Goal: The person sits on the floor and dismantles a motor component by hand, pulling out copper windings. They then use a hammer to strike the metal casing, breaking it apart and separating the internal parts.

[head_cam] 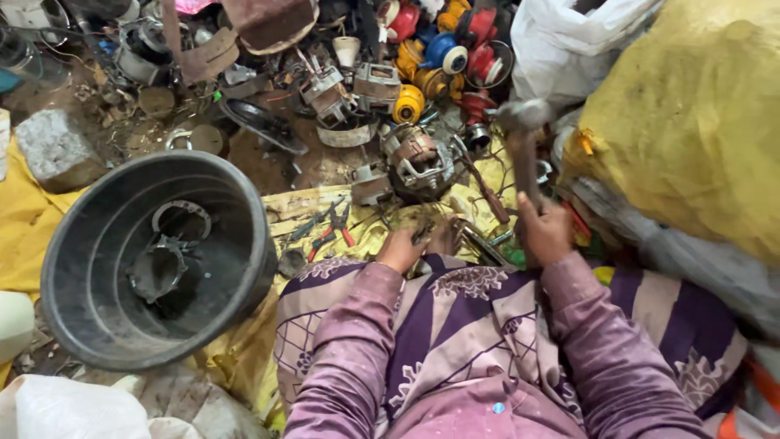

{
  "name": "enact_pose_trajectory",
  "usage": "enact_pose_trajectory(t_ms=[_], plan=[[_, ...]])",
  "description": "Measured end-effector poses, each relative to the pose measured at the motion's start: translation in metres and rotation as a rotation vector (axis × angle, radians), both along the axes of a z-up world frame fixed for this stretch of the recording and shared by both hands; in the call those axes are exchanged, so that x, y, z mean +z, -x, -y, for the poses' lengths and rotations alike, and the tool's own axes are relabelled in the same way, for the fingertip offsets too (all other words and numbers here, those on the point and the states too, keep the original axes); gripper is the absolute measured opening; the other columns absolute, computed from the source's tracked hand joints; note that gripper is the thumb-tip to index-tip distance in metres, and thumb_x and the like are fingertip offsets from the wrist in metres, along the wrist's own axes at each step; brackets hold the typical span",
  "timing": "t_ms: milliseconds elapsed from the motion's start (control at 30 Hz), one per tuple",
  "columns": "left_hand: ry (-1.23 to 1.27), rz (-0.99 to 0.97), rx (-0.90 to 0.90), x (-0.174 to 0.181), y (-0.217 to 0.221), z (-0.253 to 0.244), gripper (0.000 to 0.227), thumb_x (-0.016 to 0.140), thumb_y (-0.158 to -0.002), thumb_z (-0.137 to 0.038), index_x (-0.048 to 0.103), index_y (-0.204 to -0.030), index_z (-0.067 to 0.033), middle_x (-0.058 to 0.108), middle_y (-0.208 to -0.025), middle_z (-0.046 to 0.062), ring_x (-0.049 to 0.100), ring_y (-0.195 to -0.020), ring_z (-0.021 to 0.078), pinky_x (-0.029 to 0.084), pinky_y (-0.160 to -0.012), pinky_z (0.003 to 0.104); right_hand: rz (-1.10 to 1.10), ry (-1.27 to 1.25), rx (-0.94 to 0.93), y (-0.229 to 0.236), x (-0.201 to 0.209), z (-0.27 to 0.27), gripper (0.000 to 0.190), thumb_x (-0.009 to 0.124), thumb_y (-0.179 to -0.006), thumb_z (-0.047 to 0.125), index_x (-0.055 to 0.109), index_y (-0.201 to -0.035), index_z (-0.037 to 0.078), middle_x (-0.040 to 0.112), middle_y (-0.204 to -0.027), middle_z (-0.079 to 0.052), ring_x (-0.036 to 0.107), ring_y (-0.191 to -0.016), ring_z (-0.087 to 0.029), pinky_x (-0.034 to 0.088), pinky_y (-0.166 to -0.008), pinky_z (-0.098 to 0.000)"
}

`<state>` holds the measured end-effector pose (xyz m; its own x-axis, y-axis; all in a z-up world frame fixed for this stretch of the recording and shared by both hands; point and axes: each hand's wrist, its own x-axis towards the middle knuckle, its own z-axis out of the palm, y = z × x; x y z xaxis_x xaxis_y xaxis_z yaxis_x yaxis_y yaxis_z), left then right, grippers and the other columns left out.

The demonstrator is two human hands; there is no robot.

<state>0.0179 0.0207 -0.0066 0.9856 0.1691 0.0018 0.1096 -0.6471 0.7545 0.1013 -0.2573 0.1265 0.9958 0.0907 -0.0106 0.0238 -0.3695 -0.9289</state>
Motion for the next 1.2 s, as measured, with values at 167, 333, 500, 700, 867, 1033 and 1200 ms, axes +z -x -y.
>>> enact_pose_trajectory(t_ms=[167,333,500,700,867,1033,1200], plan=[[-0.054,-0.155,0.087,-0.008,0.002,-0.008,0.027,0.072,-0.087,-0.031,0.077,-0.099,-0.0073,0.073,-0.095,0.023,0.069,-0.093,0.0433,0.055,-0.081,0.05,0.409,-0.37,0.138,0.008,0.097,0.028,0.046,0.063,-0.107,0.045,0.061,-0.098,0.0,0.065,-0.076,-0.008,0.065,-0.062,-0.018,0.057,-0.055,-0.0343],[-0.092,-0.249,0.057,-0.015,-0.006,-0.005,0.023,0.07,-0.086,-0.025,0.077,-0.102,-0.0094,0.072,-0.097,0.024,0.07,-0.094,0.0432,0.056,-0.081,0.05,0.739,-0.607,0.073,-0.028,0.141,0.05,0.05,0.068,-0.109,0.047,0.062,-0.102,-0.002,0.065,-0.083,-0.012,0.062,-0.067,-0.019,0.052,-0.061,-0.0348],[0.007,-0.298,0.076,-0.006,-0.011,-0.004,0.028,0.069,-0.084,-0.023,0.075,-0.109,-0.0117,0.071,-0.101,0.024,0.068,-0.099,0.0433,0.055,-0.082,0.05,0.593,-0.063,0.033,-0.079,0.047,-0.016,0.053,0.073,-0.1,0.052,0.07,-0.1,-0.001,0.067,-0.083,-0.013,0.059,-0.068,-0.02,0.049,-0.061,-0.0349],[0.014,-0.293,0.129,0.002,0.0,-0.002,0.03,0.074,-0.085,-0.031,0.075,-0.108,-0.0111,0.07,-0.101,0.025,0.066,-0.099,0.0456,0.054,-0.084,0.051,0.168,0.569,0.242,-0.046,-0.071,-0.077,0.059,0.078,-0.089,0.058,0.079,-0.097,0.0,0.069,-0.083,-0.015,0.056,-0.068,-0.021,0.045,-0.062,-0.035],[0.032,-0.309,0.211,0.02,0.007,0.0,0.035,0.067,-0.088,-0.033,0.078,-0.112,-0.0104,0.074,-0.105,0.024,0.07,-0.101,0.042,0.056,-0.087,0.048,-0.55,-0.026,0.127,-0.039,-0.055,-0.028,0.055,0.068,-0.097,0.053,0.07,-0.091,-0.001,0.062,-0.073,-0.007,0.055,-0.058,-0.018,0.045,-0.053,-0.0361],[-0.337,0.184,0.219,0.065,-0.008,0.012,0.069,0.077,-0.083,-0.048,0.065,-0.13,0.0006,0.06,-0.13,0.026,0.05,-0.124,0.045,0.04,-0.105,0.054,-0.873,-0.657,0.042,-0.033,-0.06,0.015,0.027,0.073,-0.097,0.036,0.063,-0.101,0.011,0.061,-0.074,-0.002,0.059,-0.06,-0.016,0.05,-0.056,-0.0329],[-0.742,0.349,0.042,0.085,-0.085,0.072,0.052,0.065,-0.084,-0.016,0.061,-0.134,-0.0052,0.061,-0.135,0.015,0.052,-0.131,0.0319,0.04,-0.108,0.053,-1.092,-0.973,-0.123,-0.038,-0.09,0.013,0.022,0.067,-0.093,0.03,0.06,-0.098,0.01,0.065,-0.076,-0.003,0.066,-0.067,-0.021,0.058,-0.066,-0.0399]])
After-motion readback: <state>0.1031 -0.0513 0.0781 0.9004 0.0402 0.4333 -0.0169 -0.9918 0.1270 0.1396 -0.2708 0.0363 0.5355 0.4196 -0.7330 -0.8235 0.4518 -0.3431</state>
